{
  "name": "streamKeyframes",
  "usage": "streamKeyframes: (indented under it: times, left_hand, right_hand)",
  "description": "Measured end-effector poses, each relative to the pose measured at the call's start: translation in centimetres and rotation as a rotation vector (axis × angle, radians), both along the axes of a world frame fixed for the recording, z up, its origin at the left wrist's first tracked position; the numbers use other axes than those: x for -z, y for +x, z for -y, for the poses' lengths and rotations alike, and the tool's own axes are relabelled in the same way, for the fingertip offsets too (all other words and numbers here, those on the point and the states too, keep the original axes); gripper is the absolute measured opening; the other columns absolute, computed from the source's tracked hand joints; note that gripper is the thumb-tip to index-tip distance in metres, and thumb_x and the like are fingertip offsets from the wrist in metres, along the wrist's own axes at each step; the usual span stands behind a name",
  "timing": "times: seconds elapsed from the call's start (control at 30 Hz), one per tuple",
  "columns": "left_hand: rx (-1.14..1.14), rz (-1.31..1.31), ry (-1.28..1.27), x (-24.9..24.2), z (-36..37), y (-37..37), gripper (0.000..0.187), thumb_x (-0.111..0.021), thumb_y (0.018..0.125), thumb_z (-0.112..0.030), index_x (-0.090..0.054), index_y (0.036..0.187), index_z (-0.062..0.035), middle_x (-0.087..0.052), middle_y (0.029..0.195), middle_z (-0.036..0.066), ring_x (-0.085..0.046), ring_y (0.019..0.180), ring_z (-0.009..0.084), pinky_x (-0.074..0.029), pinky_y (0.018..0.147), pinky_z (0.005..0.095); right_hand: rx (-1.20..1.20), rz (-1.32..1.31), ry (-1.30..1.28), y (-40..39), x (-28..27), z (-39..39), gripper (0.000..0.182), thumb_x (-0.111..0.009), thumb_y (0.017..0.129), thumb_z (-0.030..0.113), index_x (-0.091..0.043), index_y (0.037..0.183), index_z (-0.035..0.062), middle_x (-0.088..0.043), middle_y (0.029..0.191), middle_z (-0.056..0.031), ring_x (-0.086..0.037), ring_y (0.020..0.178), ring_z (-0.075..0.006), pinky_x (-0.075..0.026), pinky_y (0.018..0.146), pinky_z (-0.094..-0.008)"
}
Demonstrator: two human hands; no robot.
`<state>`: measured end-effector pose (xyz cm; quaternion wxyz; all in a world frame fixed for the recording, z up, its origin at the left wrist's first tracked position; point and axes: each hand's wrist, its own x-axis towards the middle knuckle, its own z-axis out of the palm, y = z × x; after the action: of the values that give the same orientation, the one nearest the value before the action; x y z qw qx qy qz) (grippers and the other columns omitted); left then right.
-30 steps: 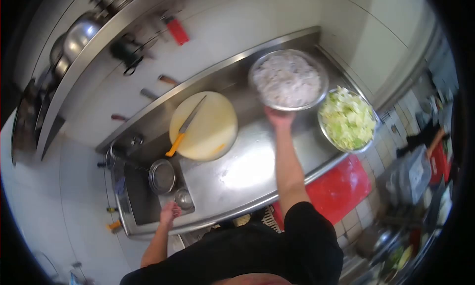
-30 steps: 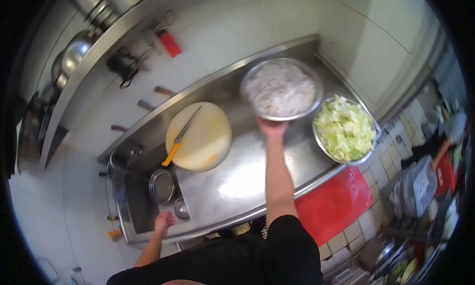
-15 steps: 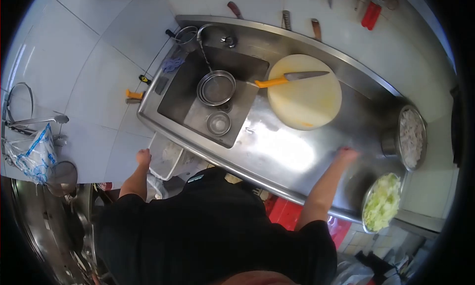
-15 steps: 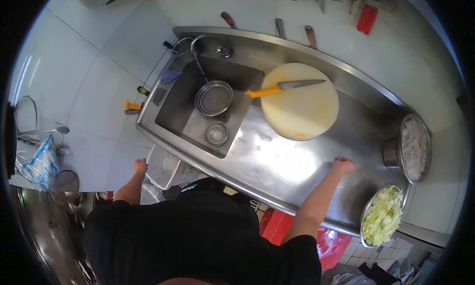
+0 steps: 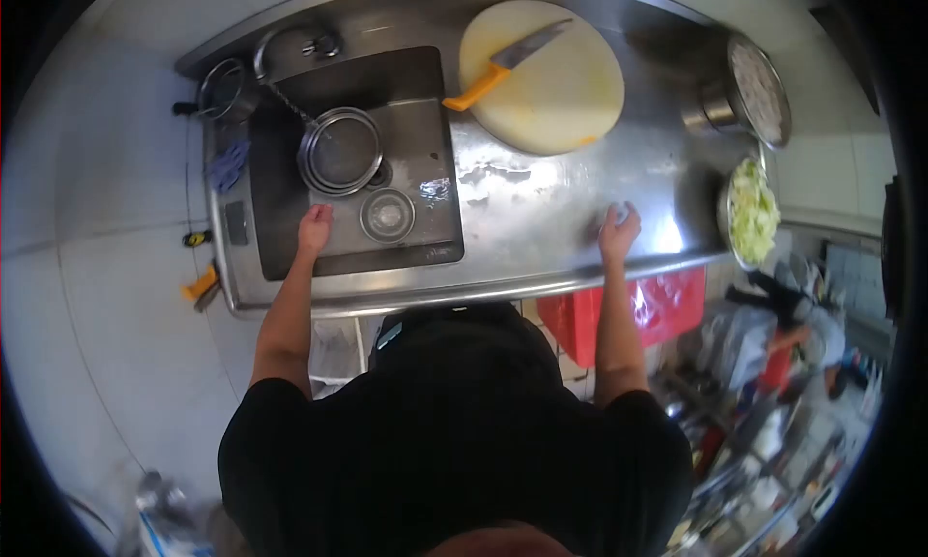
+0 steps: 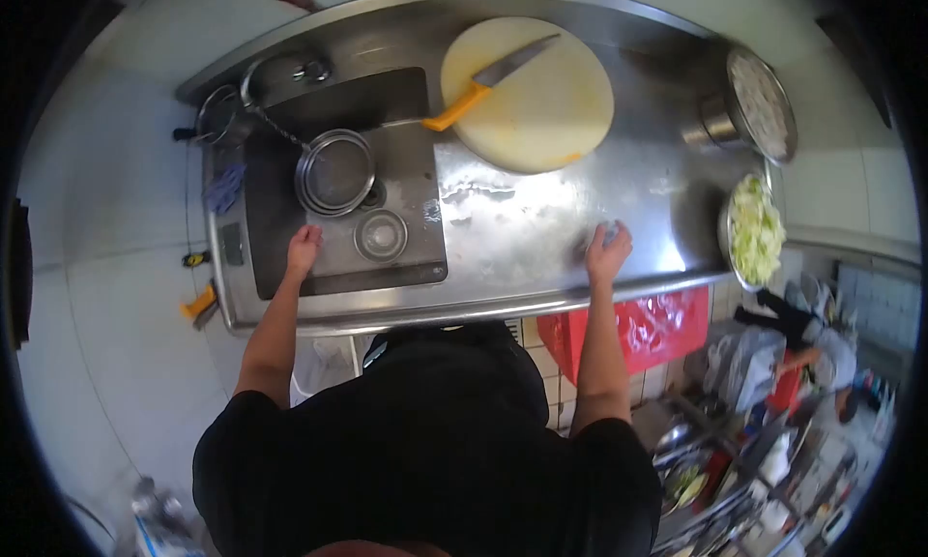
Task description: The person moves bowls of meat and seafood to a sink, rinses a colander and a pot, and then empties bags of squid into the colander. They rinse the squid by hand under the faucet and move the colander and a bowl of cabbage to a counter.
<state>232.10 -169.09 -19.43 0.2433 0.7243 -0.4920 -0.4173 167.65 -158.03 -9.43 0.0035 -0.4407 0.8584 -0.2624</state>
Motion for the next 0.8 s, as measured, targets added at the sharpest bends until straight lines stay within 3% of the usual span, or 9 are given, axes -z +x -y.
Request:
streamKeyframes:
  times: [0.17,0.33,0.37,0.4,0.43,0.47,0.63,0.7,0.8]
  left_hand:
    - [0.088,-0.158,0.166,2.5,-0.3,0.2,0.037,-0.055,0.097,-0.038,-0.062,0.087,-0.0032,-0.061,0.073,0.003,-0.054,0.064,0.0123,-0.046,0.063,0.0281]
    - [0.101,-0.251,0.197,1.3,-3.2,2.9,0.035,-0.053,0.099,-0.036,-0.061,0.084,-0.0051,-0.057,0.07,0.001,-0.05,0.06,0.0085,-0.044,0.057,0.0261]
    - [0.082,-0.256,0.211,1.1,-3.8,3.5,0.035,-0.053,0.099,-0.036,-0.061,0.085,-0.005,-0.058,0.07,0.0,-0.051,0.061,0.0083,-0.044,0.057,0.026]
    - [0.063,-0.262,0.226,1.0,-4.2,3.8,0.035,-0.052,0.099,-0.036,-0.061,0.086,-0.0048,-0.058,0.071,0.0,-0.051,0.061,0.0081,-0.043,0.056,0.0259]
    - [0.039,-0.308,0.232,0.8,-4.2,3.8,0.033,-0.052,0.099,-0.034,-0.061,0.088,-0.0053,-0.058,0.072,0.0,-0.051,0.062,0.0081,-0.044,0.057,0.025]
    - [0.01,-0.353,0.233,0.6,-3.9,3.9,0.031,-0.052,0.1,-0.033,-0.062,0.09,-0.0057,-0.058,0.074,-0.001,-0.052,0.064,0.008,-0.044,0.058,0.0241]
    - [-0.153,-0.433,0.131,-2.2,0.2,2.9,0.027,-0.05,0.1,-0.028,-0.063,0.093,-0.0053,-0.06,0.078,0.0,-0.054,0.068,0.0077,-0.047,0.062,0.0227]
    - [-0.174,-0.592,0.036,-0.2,4.8,3.0,0.026,-0.051,0.1,-0.025,-0.064,0.096,-0.0035,-0.062,0.081,0.001,-0.058,0.072,0.0087,-0.05,0.067,0.0232]
    - [-0.145,-0.536,-0.008,-3.3,11.7,0.7,0.026,-0.047,0.101,-0.028,-0.063,0.093,-0.0085,-0.06,0.078,0.0,-0.054,0.065,0.0091,-0.044,0.058,0.0241]
  right_hand:
    - [0.269,-0.13,0.555,1.4,2.6,4.8,0.075,-0.043,0.095,0.045,-0.017,0.152,0.004,-0.013,0.157,-0.0242,-0.01,0.142,-0.0492,-0.011,0.115,-0.0581]
    - [-0.165,-0.111,0.127,18.9,6.9,11.3,0.082,-0.045,0.094,0.047,-0.014,0.15,-0.0042,-0.012,0.158,-0.0221,-0.005,0.147,-0.0379,-0.001,0.117,-0.0539]
    - [-0.247,-0.214,0.45,24.4,5.1,12.3,0.083,-0.048,0.092,0.047,-0.015,0.15,-0.0019,-0.013,0.158,-0.0193,-0.006,0.147,-0.035,-0.003,0.119,-0.0492]
    - [-0.222,0.363,0.261,29.5,1.4,13.3,0.081,-0.048,0.092,0.048,-0.018,0.151,0.0011,-0.013,0.159,-0.0171,-0.007,0.147,-0.0338,-0.004,0.12,-0.0466]
    - [-0.6,-0.011,0.215,32.4,4.8,14.2,0.076,-0.047,0.094,0.047,-0.021,0.15,0.0029,-0.013,0.159,-0.017,-0.011,0.146,-0.0354,-0.008,0.119,-0.0465]
    - [-0.745,0.21,0.546,36.0,2.7,15.0,0.077,-0.046,0.094,0.047,-0.018,0.151,0.0032,-0.012,0.159,-0.0174,-0.012,0.146,-0.037,-0.01,0.119,-0.0465]
    - [-0.806,0.623,0.397,41.8,4.1,15.0,0.054,-0.044,0.096,0.046,-0.059,0.123,0.0032,-0.058,0.126,-0.0227,-0.053,0.119,-0.0379,-0.043,0.1,-0.0474]
    - [-0.652,0.563,0.559,39.9,0.0,14.0,0.046,-0.044,0.096,0.043,-0.069,0.1,0.0043,-0.067,0.1,-0.0217,-0.064,0.095,-0.0397,-0.05,0.084,-0.0492]
    - [-0.624,0.338,0.217,32.6,2.8,11.3,0.039,-0.047,0.096,0.037,-0.069,0.095,0.0044,-0.067,0.098,-0.0214,-0.064,0.092,-0.0404,-0.051,0.082,-0.048]
